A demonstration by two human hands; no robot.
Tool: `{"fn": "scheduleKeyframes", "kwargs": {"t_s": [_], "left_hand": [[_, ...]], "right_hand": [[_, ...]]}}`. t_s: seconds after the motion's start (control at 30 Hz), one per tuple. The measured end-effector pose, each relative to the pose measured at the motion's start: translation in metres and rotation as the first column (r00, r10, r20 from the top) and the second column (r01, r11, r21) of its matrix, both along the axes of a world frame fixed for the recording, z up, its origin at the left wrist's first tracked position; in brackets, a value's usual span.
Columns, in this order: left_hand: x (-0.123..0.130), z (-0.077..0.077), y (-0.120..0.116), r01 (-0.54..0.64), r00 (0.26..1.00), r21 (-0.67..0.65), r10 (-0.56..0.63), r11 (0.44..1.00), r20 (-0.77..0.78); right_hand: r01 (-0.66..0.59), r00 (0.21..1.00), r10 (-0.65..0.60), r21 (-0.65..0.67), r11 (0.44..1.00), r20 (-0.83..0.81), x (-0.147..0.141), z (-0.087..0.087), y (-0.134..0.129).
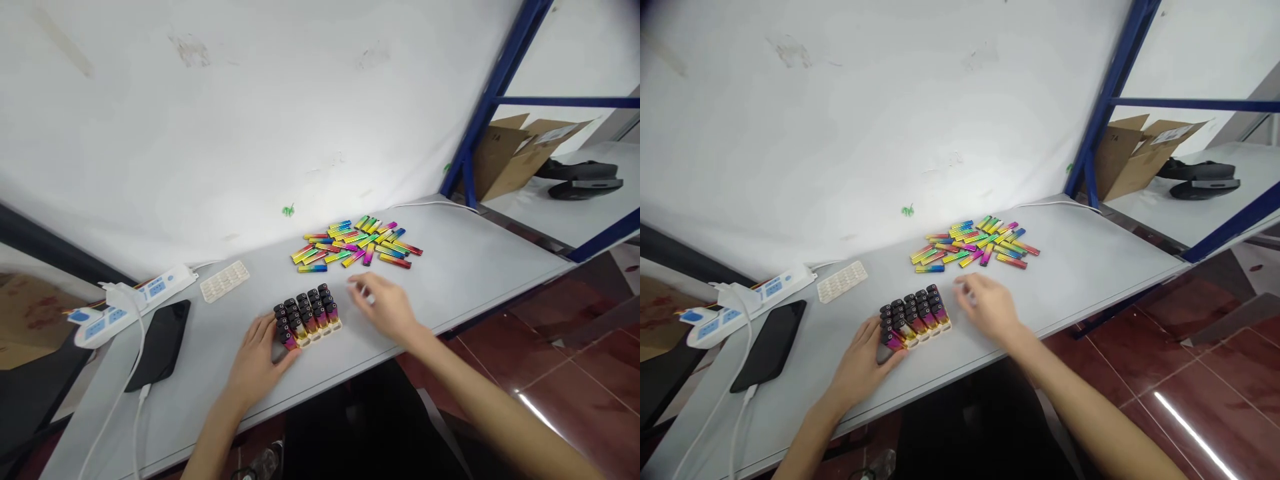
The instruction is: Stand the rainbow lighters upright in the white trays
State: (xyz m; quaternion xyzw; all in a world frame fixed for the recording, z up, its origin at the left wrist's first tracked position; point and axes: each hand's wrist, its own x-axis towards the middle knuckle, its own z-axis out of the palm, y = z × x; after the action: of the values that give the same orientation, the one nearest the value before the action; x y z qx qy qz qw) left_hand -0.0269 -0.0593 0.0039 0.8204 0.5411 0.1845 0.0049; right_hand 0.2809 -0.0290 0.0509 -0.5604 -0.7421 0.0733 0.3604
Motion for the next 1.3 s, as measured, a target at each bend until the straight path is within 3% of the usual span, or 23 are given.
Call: {"fn": "scheduleKeyframes", "kwargs": {"t_s": [0.07, 0.13, 0.17, 0.3, 0.43, 0.63, 0.77, 0.87, 0.93, 1.0, 1.1, 1.17, 1.3], "left_hand": [[0.003, -0.003, -0.004, -0.025, 1.000, 0.008, 0.025, 1.000, -0.003], [0.005, -0.005, -0.008, -0.042, 0.999, 0.024, 0.042, 0.999, -0.009], [0.006, -0.005, -0.009, -0.047, 0.999, 0.029, 0.047, 0.998, -0.013], [0.006, -0.006, -0.011, -0.060, 0.998, 0.018, 0.060, 0.998, -0.024], [0.004, -0.007, -0.010, -0.085, 0.996, -0.002, 0.085, 0.996, -0.006], [0.002, -0.010, -0.010, -0.102, 0.995, -0.004, 0.102, 0.995, 0.012], [0.002, -0.012, -0.010, -0.117, 0.993, -0.006, 0.117, 0.993, 0.003], [0.002, -0.012, -0.010, -0.121, 0.993, -0.012, 0.121, 0.993, 0.006], [0.002, -0.012, -0.010, -0.121, 0.993, -0.006, 0.121, 0.993, 0.010], [0.002, -0.013, -0.010, -0.128, 0.992, 0.002, 0.128, 0.992, 0.011], [0.001, -0.014, -0.011, -0.142, 0.990, -0.005, 0.142, 0.990, 0.013], [0.001, -0.014, -0.011, -0.154, 0.988, -0.019, 0.154, 0.988, 0.011], [0.002, -0.014, -0.011, -0.160, 0.987, -0.022, 0.161, 0.987, 0.007]], "right_hand": [[0.206, 0.978, -0.206, -0.011, 0.978, 0.015, 0.042, -0.012, 0.023], [0.428, 0.890, -0.419, -0.013, 0.904, 0.181, 0.077, -0.027, 0.041], [0.475, 0.855, -0.454, -0.027, 0.880, 0.250, 0.090, -0.034, 0.046], [0.476, 0.835, -0.437, -0.041, 0.879, 0.334, 0.111, -0.053, 0.051], [0.441, 0.872, -0.407, -0.074, 0.894, 0.273, 0.106, -0.051, 0.042], [0.551, 0.827, -0.517, -0.134, 0.824, 0.221, 0.104, -0.048, 0.026], [0.451, 0.888, -0.459, -0.218, 0.865, 0.014, 0.111, -0.049, 0.021], [0.344, 0.859, -0.426, -0.295, 0.891, -0.285, 0.116, -0.044, 0.019], [0.232, 0.760, -0.375, -0.317, 0.919, -0.530, 0.117, -0.041, 0.020], [0.100, 0.590, -0.305, -0.308, 0.946, -0.747, 0.115, -0.038, 0.024], [-0.049, 0.347, -0.248, -0.282, 0.958, -0.904, 0.107, -0.033, 0.037], [-0.127, 0.295, -0.248, -0.295, 0.947, -0.923, 0.101, -0.029, 0.049], [-0.288, 0.309, -0.258, -0.349, 0.892, -0.915, 0.091, -0.025, 0.074]]}}
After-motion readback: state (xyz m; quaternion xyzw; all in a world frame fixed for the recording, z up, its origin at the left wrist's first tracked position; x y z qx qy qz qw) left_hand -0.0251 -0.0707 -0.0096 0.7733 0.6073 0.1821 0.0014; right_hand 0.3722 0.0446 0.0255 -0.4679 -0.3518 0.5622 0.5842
